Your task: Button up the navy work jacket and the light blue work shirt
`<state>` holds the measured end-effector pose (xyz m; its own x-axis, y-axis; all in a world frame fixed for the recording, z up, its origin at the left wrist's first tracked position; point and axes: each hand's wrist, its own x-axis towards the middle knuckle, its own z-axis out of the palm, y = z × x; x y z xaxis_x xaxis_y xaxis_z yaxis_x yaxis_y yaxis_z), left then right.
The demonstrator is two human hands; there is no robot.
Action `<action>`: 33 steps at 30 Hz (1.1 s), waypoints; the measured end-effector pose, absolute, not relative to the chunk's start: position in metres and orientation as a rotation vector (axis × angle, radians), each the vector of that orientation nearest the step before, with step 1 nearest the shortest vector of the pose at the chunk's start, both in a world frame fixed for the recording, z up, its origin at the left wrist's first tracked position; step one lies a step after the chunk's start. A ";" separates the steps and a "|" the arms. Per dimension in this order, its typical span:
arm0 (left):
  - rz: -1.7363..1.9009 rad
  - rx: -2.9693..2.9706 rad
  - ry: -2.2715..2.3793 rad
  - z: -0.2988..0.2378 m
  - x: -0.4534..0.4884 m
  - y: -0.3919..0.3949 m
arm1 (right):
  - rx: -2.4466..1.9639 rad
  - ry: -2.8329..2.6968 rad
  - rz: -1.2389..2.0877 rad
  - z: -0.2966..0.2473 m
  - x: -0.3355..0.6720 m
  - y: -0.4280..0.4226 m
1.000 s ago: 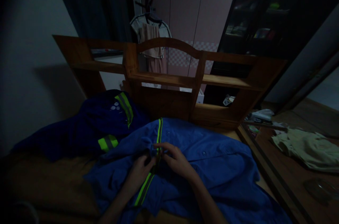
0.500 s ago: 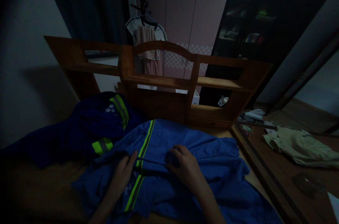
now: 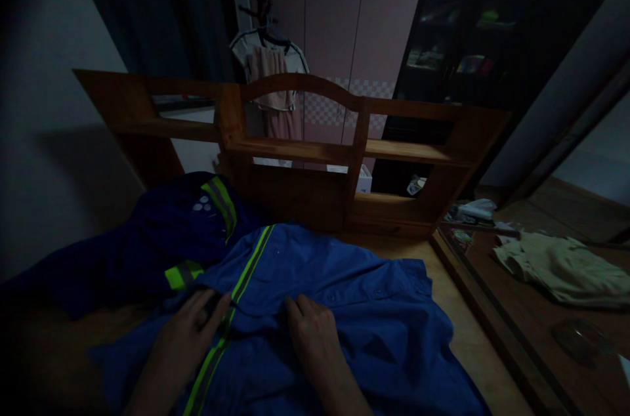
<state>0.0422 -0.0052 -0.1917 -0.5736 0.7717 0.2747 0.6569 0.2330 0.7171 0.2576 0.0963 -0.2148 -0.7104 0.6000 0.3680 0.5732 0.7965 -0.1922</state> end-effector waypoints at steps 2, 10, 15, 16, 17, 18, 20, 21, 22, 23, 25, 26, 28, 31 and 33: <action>1.244 1.395 2.403 -0.183 0.055 -0.007 | -0.900 -2.576 0.097 -0.215 0.258 0.096; 1.388 1.676 2.186 -0.188 0.117 0.005 | -0.953 -2.463 0.241 -0.221 0.261 0.098; 1.148 1.824 2.097 -0.216 0.120 0.026 | -0.875 -2.336 0.223 -0.227 0.263 0.102; 1.127 1.849 2.103 -0.219 0.118 0.028 | -0.851 -2.319 0.207 -0.227 0.263 0.103; 1.118 1.879 2.099 -0.220 0.116 0.030 | -0.831 -2.311 0.196 -0.227 0.264 0.103; 1.120 1.915 2.085 -0.220 0.115 0.031 | -0.815 -2.310 0.195 -0.227 0.265 0.104; 1.137 1.994 2.049 -0.219 0.113 0.031 | -0.807 -2.326 0.220 -0.226 0.265 0.104; 1.145 2.034 2.032 -0.219 0.113 0.031 | -0.815 -2.343 0.239 -0.227 0.266 0.104; 1.153 2.063 2.028 -0.219 0.112 0.031 | -0.826 -2.363 0.253 -0.227 0.266 0.104; 1.155 2.084 2.031 -0.220 0.112 0.030 | -0.833 -2.387 0.262 -0.228 0.267 0.104; 1.137 2.098 2.051 -0.224 0.111 0.029 | -0.837 -2.428 0.256 -0.230 0.267 0.103; 1.121 2.100 2.060 -0.226 0.111 0.029 | -0.839 -2.443 0.249 -0.231 0.267 0.102; 1.089 2.116 2.061 -0.230 0.111 0.028 | -0.847 -2.466 0.234 -0.231 0.267 0.102; 1.056 2.170 2.033 -0.232 0.111 0.026 | -0.863 -2.495 0.219 -0.230 0.267 0.102; 1.068 2.171 2.033 -0.232 0.112 0.026 | -0.858 -2.511 0.218 -0.228 0.268 0.102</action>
